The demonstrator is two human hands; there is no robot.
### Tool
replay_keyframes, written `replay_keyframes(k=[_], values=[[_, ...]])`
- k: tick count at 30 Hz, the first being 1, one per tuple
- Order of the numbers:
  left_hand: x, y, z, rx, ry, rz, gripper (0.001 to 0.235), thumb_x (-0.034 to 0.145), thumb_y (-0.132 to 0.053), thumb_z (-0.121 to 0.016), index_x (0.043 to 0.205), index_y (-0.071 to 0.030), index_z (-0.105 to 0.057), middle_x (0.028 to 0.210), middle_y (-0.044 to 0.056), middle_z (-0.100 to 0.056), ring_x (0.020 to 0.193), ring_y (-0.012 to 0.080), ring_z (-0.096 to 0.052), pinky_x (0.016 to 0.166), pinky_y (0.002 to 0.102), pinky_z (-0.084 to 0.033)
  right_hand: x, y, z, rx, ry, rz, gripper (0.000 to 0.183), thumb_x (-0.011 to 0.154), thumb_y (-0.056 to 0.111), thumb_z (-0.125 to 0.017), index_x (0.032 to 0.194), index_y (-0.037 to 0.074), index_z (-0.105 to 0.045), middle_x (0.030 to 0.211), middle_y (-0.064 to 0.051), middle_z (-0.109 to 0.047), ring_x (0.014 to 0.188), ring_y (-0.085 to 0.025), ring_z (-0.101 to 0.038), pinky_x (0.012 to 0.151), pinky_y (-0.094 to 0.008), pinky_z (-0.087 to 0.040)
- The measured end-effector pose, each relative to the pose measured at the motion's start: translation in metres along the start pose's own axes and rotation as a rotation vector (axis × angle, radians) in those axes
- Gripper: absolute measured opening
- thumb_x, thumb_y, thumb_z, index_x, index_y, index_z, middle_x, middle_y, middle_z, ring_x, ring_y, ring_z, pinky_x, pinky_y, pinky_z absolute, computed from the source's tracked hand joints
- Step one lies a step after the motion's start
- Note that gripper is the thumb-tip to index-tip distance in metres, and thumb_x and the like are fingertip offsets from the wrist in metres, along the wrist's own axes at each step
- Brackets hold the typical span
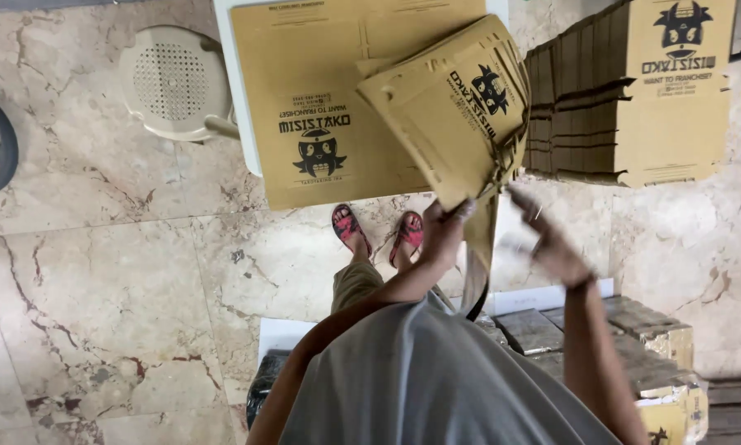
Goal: The person manually separates pre-cut cardboard shapes from the surrounding waste material, clears the waste from a metal template, and places the scraps in a bin.
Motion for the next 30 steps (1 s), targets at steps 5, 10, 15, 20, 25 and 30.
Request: replay_keyframes(k=[5, 10, 15, 20, 25, 30], values=[[-0.005, 0.02, -0.082, 0.005, 0.054, -0.036, 0.024, 0.087, -0.025, -0.08, 0.095, -0.005, -0.068, 0.078, 0.011, -0.065, 0.069, 0.0204, -0.064, 0.054, 0.036, -0.053, -0.076, -0.046, 0.016, -0.518, -0.621, -0.072, 0.083, 0.083, 0.019, -0.075, 0.158, 0.02, -0.041, 0.137, -0.026, -0.059, 0.113, -0.05, -0.057, 0.089, -0.06, -0.052], [-0.04, -0.01, -0.177, -0.046, 0.18, -0.114, 0.03, 0.096, -0.022, -0.072, 0.118, -0.003, -0.064, 0.094, 0.02, -0.066, 0.085, 0.0368, -0.07, 0.058, 0.047, -0.059, -0.118, -0.041, 0.116, -0.626, -0.8, 0.021, 0.053, 0.1, 0.008, -0.061, 0.148, 0.03, -0.064, 0.107, -0.027, -0.073, 0.096, -0.051, -0.068, 0.073, -0.06, -0.054], [-0.143, -0.096, -0.252, -0.136, 0.57, -0.26, 0.014, 0.108, -0.02, -0.058, 0.11, -0.013, -0.046, 0.075, -0.002, -0.057, 0.049, 0.0078, -0.05, 0.037, 0.018, -0.043, -0.142, -0.031, 0.239, -0.829, -0.546, 0.043, 0.007, 0.096, 0.006, -0.074, 0.096, 0.002, -0.08, 0.085, -0.016, -0.076, 0.067, -0.023, -0.069, 0.058, -0.043, -0.054], [-0.181, -0.137, -0.25, 0.328, 0.78, -0.49, 0.078, 0.088, -0.048, -0.055, 0.153, -0.009, -0.035, 0.096, 0.0, -0.053, 0.038, 0.0034, -0.037, 0.03, 0.02, -0.031, -0.152, 0.024, 0.31, -0.948, -0.445, -0.205, 0.039, 0.094, 0.029, -0.077, 0.13, 0.013, -0.078, 0.113, -0.012, -0.08, 0.089, -0.025, -0.076, 0.08, -0.038, -0.062], [-0.208, -0.188, -0.139, 0.558, 0.648, -1.823, 0.093, 0.1, 0.008, -0.068, 0.165, -0.031, -0.015, 0.163, 0.002, -0.037, 0.148, 0.0232, -0.048, 0.111, 0.036, -0.062, -0.148, -0.01, 0.36, -0.484, -0.361, -0.275, 0.037, 0.094, -0.018, -0.065, 0.13, -0.023, -0.061, 0.11, -0.037, -0.072, 0.101, -0.039, -0.07, 0.101, -0.04, -0.053], [-0.032, -0.209, -0.072, 0.924, 0.711, -0.428, 0.112, 0.078, -0.021, -0.087, 0.16, -0.033, -0.012, 0.173, 0.007, -0.01, 0.156, 0.0289, -0.017, 0.122, 0.053, -0.03, -0.154, -0.004, 0.334, -0.341, -0.346, -0.607, 0.034, 0.101, -0.026, -0.053, 0.135, -0.03, -0.051, 0.115, -0.058, -0.061, 0.106, -0.063, -0.063, 0.101, -0.057, -0.05]])
Point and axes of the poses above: each hand's wrist, its own x-axis towards the middle knuckle, its own z-axis out of the back of the hand, y = z × x, the point moved 10 cm from there along x, towards the middle knuckle
